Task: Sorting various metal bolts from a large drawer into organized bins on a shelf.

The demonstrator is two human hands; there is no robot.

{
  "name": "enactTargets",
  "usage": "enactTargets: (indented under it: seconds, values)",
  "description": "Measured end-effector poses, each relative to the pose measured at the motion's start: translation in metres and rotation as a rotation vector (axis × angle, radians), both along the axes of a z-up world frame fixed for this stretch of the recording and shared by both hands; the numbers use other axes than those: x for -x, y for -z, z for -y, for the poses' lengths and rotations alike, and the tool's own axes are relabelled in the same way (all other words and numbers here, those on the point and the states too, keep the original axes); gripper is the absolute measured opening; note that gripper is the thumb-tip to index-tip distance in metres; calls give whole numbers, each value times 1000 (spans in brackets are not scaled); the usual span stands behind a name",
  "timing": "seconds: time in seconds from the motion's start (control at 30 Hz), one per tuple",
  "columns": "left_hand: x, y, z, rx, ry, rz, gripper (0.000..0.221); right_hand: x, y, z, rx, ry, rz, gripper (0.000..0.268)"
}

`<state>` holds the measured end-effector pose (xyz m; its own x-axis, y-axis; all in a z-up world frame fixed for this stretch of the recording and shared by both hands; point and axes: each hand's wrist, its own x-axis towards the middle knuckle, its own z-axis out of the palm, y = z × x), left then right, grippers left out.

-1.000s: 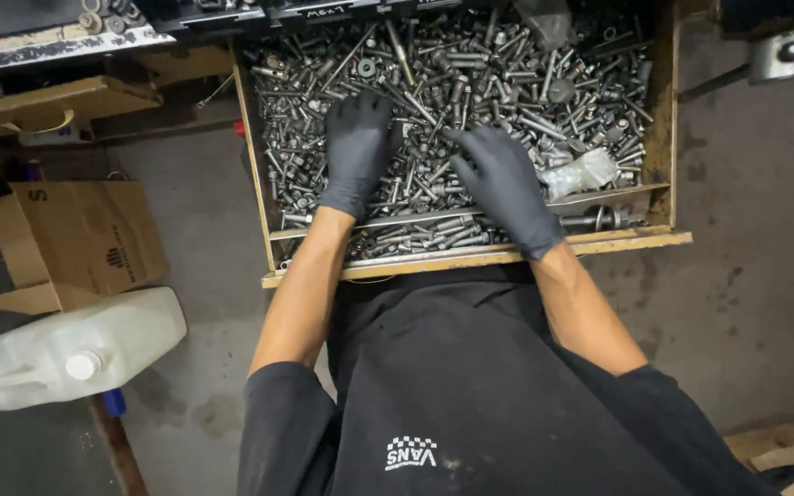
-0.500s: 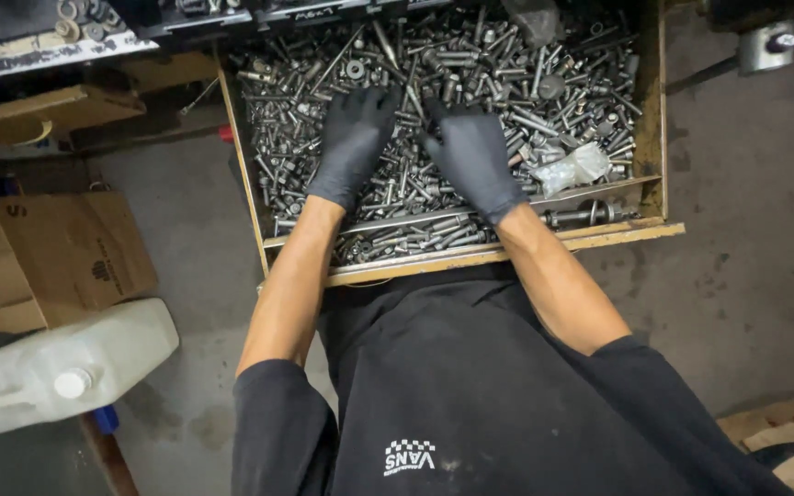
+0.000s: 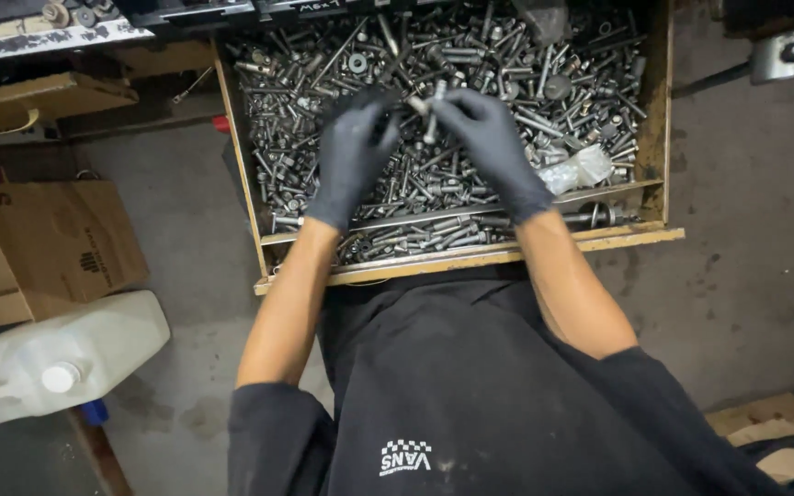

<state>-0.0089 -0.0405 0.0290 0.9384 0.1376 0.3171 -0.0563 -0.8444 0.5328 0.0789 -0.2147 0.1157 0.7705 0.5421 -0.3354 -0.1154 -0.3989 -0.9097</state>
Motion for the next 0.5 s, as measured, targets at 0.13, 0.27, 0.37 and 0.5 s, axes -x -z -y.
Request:
enactTargets:
  seconds: [0.13,0.27,0.37,0.5]
  values:
    - [16,-72,32,713,31,33,16,-5,16,27,-288,-96,-77,28]
    - [28,-79,54,717,27,137,58,9,-36,28,-331,-22,-18,20]
    - [33,-90,66,710,-33,191,61,15,-49,32,-420,9,-115,25]
    - [30,-80,72,334,-22,340,57,7,-34,32,-331,-1,62,16]
